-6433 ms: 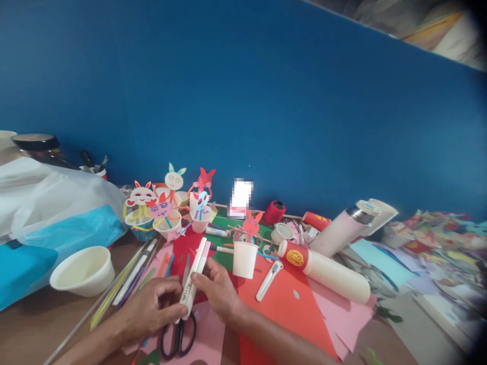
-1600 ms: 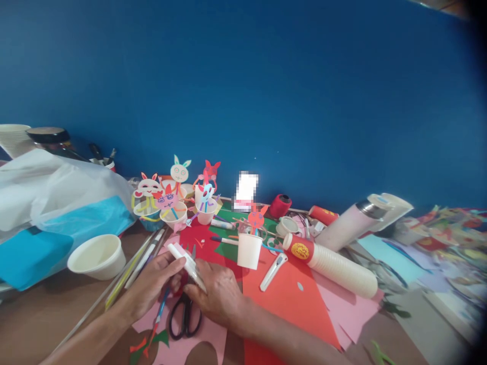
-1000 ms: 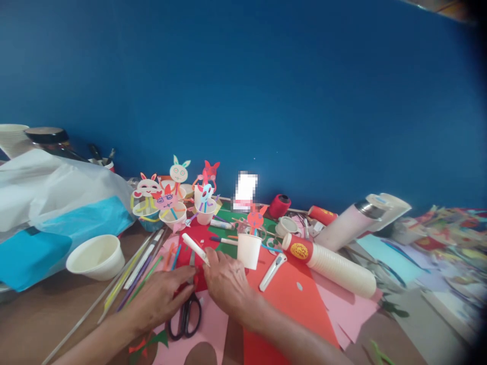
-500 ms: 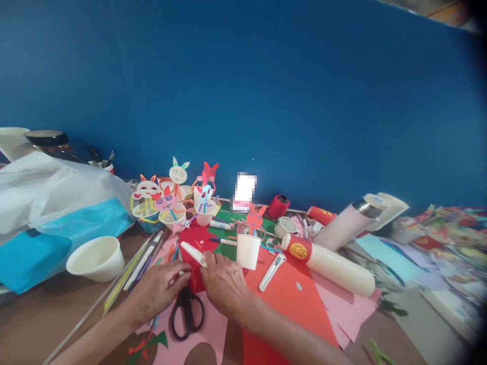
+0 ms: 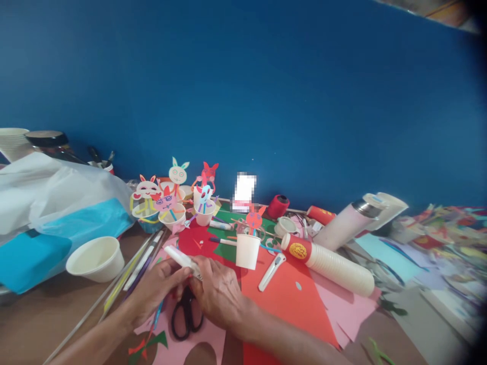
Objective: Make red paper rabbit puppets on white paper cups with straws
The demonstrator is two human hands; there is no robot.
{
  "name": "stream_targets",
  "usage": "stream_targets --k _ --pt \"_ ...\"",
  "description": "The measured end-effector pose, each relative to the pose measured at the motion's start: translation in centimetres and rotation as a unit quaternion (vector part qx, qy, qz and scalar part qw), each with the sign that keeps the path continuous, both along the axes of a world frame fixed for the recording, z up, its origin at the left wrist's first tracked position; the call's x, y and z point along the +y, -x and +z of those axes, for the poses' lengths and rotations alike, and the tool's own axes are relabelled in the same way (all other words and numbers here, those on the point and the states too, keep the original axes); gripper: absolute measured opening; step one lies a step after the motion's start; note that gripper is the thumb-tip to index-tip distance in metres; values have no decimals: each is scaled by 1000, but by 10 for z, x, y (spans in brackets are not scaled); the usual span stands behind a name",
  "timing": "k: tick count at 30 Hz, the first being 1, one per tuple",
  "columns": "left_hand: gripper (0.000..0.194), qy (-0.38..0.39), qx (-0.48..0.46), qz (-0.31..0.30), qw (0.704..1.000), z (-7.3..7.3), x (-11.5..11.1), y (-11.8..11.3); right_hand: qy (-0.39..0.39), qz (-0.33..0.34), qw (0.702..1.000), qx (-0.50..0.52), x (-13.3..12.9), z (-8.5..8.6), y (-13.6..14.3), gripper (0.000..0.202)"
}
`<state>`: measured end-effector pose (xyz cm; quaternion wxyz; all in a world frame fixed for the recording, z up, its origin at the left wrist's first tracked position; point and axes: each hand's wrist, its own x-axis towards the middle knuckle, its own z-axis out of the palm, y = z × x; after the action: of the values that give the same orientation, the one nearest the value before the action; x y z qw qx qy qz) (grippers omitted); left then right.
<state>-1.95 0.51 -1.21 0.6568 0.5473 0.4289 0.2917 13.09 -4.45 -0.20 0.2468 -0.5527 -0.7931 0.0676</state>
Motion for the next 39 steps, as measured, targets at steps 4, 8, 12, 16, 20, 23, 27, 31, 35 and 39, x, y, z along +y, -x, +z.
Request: stream_targets --k 4,8,12,16,20,23,27,31,35,39 --pt "32 14 -19 -7 1000 -4 1 1 -1 1 1000 1 0 -2 1 28" --pt "31 20 -31 18 999 0 0 1 -3 7 1000 -6 -1 -3 2 35" --pt "26 41 -46 50 997 0 1 0 -8 16 1000 -16 -2 1 1 40" --pt "26 62 -59 36 996 -2 3 1 -11 18 999 -39 -1 2 0 35" --pt "26 46 -53 22 997 2 3 0 -10 20 998 -55 0 -2 1 40" --pt "25 55 -43 34 997 7 2 -1 -20 23 997 -67 0 -5 1 40" --pt "20 84 -55 58 993 9 3 -3 -16 26 997 -72 0 -8 0 28" --pt "20 101 -99 28 990 5 5 0 -4 24 998 -55 0 -8 -2 25" --pt "22 164 -136 38 976 0 8 5 -38 39 996 -65 0 -1 -3 28" --pt "18 216 -172 24 961 -4 11 9 -54 44 994 -84 -2 3 -3 33"
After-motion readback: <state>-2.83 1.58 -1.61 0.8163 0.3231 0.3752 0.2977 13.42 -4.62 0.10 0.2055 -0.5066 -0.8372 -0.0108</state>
